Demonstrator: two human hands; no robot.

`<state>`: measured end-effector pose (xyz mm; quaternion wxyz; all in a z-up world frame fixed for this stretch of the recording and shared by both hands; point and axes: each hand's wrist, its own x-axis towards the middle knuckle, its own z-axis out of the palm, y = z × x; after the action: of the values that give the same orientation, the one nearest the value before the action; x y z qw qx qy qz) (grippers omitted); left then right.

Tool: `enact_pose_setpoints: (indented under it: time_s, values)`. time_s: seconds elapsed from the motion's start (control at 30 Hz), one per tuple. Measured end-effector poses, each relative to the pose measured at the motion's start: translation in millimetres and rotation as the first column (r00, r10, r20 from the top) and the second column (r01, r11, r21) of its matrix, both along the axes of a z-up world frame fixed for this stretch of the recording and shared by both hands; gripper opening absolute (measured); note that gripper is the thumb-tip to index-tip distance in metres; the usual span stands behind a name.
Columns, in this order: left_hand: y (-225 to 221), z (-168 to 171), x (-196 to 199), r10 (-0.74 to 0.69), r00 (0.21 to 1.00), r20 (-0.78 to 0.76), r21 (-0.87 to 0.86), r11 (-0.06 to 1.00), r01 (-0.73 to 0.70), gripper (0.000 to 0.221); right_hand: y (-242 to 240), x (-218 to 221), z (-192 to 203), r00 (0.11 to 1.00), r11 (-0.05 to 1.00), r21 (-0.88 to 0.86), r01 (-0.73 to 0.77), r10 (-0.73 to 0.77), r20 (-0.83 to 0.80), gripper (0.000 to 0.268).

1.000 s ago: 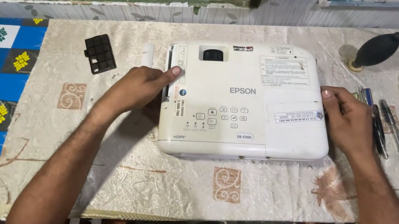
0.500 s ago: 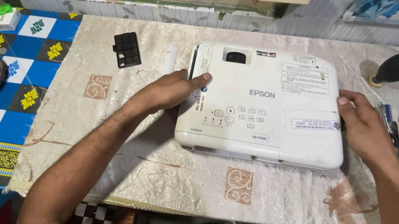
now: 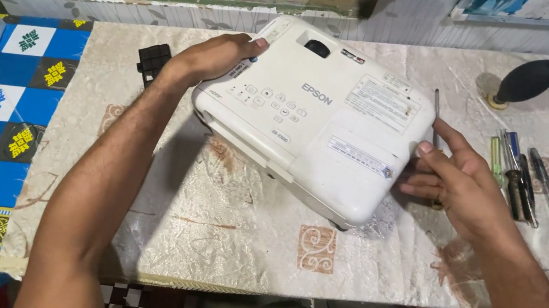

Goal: Unscrewing and removing the outer casing panels of a projector using a screwdriver.

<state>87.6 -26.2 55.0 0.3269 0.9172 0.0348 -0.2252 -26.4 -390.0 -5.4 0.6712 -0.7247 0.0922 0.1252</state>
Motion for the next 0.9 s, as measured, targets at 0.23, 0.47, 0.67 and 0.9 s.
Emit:
enact_pose_setpoints:
  time_s: [0.23,0.47,0.67,0.9]
  values:
    - [-5.5,14.5,-21.0,-0.073,0.985,0.156,-0.095,0.992,0.088,0.072,0.1,-0.1,-18.0,0.993,0.996,0.09,0.022,-0.032,0.111,0.073]
    - [-6.1,3.0,-12.9,-0.066,0.978,0.198,-0.001,0.998,0.068,0.069,-3.0,-1.6,-25.0,0.988,0.997,0.072,0.04,-0.05,0.146,0.074]
    - [-8.3,-7.7,4.9,-0.03,0.983,0.182,-0.023,0.999,0.035,0.08,0.5,-4.4,-8.3,0.984,0.992,-0.081,0.092,-0.078,0.163,0.078]
    - [-11.3,-8.8,32.0,-0.193,0.972,0.135,0.015,0.981,0.193,0.082,8.4,-6.8,-3.8,0.982,0.975,-0.151,0.165,-0.147,0.122,0.078]
